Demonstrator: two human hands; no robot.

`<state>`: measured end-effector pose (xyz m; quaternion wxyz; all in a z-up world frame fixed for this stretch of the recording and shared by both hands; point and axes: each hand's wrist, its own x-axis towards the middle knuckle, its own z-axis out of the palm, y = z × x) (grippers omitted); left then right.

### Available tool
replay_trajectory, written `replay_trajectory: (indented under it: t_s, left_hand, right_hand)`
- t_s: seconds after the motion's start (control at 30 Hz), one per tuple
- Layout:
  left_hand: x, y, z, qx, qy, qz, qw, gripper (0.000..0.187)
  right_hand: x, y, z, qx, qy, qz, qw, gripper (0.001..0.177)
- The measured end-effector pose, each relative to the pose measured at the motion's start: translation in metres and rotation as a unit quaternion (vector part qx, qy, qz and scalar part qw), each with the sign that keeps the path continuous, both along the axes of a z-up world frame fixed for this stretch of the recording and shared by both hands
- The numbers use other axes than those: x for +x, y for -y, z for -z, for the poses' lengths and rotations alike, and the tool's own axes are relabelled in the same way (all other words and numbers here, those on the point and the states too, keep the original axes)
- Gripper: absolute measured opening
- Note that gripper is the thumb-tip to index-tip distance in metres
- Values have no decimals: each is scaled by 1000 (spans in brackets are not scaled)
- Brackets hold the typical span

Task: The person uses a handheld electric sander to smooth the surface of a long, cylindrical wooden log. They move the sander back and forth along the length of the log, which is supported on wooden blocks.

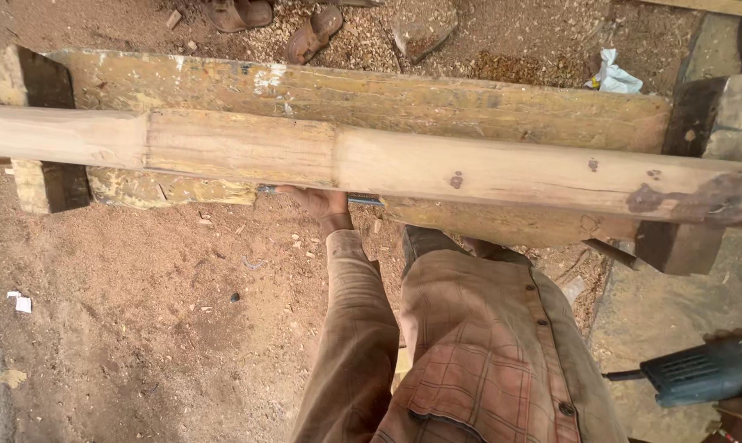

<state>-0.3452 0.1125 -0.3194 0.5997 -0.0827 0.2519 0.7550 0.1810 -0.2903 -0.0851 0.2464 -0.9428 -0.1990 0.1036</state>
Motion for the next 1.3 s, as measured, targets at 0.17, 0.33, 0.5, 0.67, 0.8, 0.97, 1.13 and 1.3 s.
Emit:
replay_trajectory:
  t_s: [0.17, 0.33, 0.5, 0.67, 0.8, 0.97, 1.13, 1.3]
  left_hand:
    - [13, 3, 33, -53, -33, -53, 997, 116]
    - [26, -23, 44, -5, 53, -28, 998, 110]
    - [37, -3, 37, -60, 120, -36, 990, 105]
    - [39, -14, 9, -141, 128, -32, 981, 91]
    - [35, -9, -7, -164, 97, -31, 981, 90]
    - [32, -12, -59, -130, 43, 19, 990, 98]
    - [28, 7, -88, -171, -22, 48, 984, 107]
    - [18, 0, -62, -241, -36, 56, 968, 117]
  right_hand:
    - [-120, -43, -2, -3, -10, -37, 999, 42]
    - [-190, -100, -6, -8, -44, -132, 990, 45]
    - [-219, -165, -14, -5, -56, -229, 972, 48]
    - [-252, -253, 0, 33, -79, -333, 939, 50]
    - [-250, -244, -6, 10, -86, -345, 935, 52]
    - [-236, -251, 4, 38, -84, -299, 950, 55]
    - [-169, -181, -4, 52, -80, -237, 967, 58]
    - [-157, -155, -28, 50, -46, -196, 978, 61]
